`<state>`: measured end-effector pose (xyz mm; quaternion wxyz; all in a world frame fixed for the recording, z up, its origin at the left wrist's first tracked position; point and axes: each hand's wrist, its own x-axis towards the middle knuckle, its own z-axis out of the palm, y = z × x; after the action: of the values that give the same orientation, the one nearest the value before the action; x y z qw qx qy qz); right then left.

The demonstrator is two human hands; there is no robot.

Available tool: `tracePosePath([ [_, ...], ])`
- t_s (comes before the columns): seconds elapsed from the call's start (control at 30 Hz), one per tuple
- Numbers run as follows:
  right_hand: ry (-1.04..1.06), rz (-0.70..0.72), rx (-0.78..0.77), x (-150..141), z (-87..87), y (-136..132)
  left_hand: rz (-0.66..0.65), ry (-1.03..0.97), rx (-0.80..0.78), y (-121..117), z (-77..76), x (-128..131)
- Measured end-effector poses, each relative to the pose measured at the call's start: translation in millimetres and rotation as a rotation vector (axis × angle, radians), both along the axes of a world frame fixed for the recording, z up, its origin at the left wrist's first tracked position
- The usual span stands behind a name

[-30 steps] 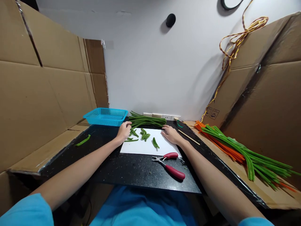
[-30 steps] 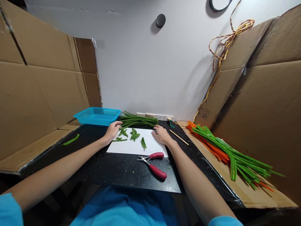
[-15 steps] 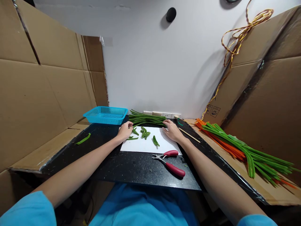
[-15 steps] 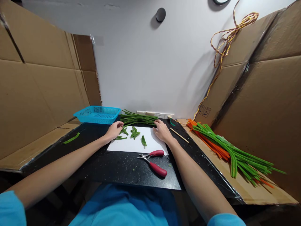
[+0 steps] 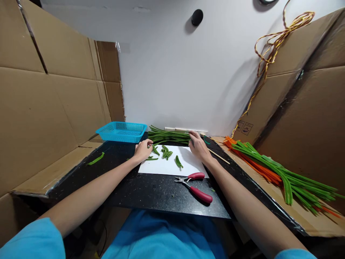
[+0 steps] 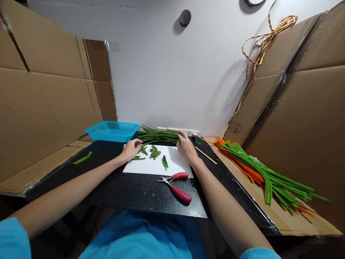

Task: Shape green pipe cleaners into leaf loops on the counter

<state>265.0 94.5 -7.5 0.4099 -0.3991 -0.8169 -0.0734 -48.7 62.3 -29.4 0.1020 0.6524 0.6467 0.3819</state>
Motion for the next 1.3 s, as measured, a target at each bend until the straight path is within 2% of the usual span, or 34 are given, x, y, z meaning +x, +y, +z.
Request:
tracePosePath([
  [0.27, 0.124, -0.102, 0.1, -2.6, 13.5, -13.3, 0.037, 0.026, 0.009, 1.3, 0.4, 0.7],
  [0.47, 0.152, -0.086, 0.244, -8.6, 25.7, -26.7, 0.013, -0.019, 0.076, -4.9, 8.5, 3.2],
  [0.57, 0.162, -0.066, 0.321, -15.3, 35.1, -39.1, -0.057, -0.053, 0.102, -9.0, 10.8, 5.2],
  [0.73, 0.177, -0.064, 0.41, -23.4, 46.5, -59.0, -0.173, 0.013, 0.176, -16.6, 12.2, 10.6],
  [0.9, 0.154, 0.002, 0.451, -27.3, 47.2, -66.3, -0.422, -0.167, 0.253, -27.3, 20.0, 18.6],
  [0.97, 0.137, 0.043, 0.453, -28.7, 45.4, -65.8, -0.473, -0.191, 0.285, -32.8, 22.3, 22.9],
  [1.03, 0.114, 0.057, 0.434, -30.1, 43.5, -64.9, -0.513, -0.134, 0.31, -38.5, 23.2, 27.3],
  [1.23, 0.107, 0.078, 0.393, -32.8, 42.1, -64.5, -0.625, -0.124, 0.252, -56.0, 29.2, 34.6],
  [1.3, 0.103, 0.087, 0.356, -33.4, 42.5, -64.6, -0.701, -0.073, 0.269, -62.4, 33.7, 36.5],
])
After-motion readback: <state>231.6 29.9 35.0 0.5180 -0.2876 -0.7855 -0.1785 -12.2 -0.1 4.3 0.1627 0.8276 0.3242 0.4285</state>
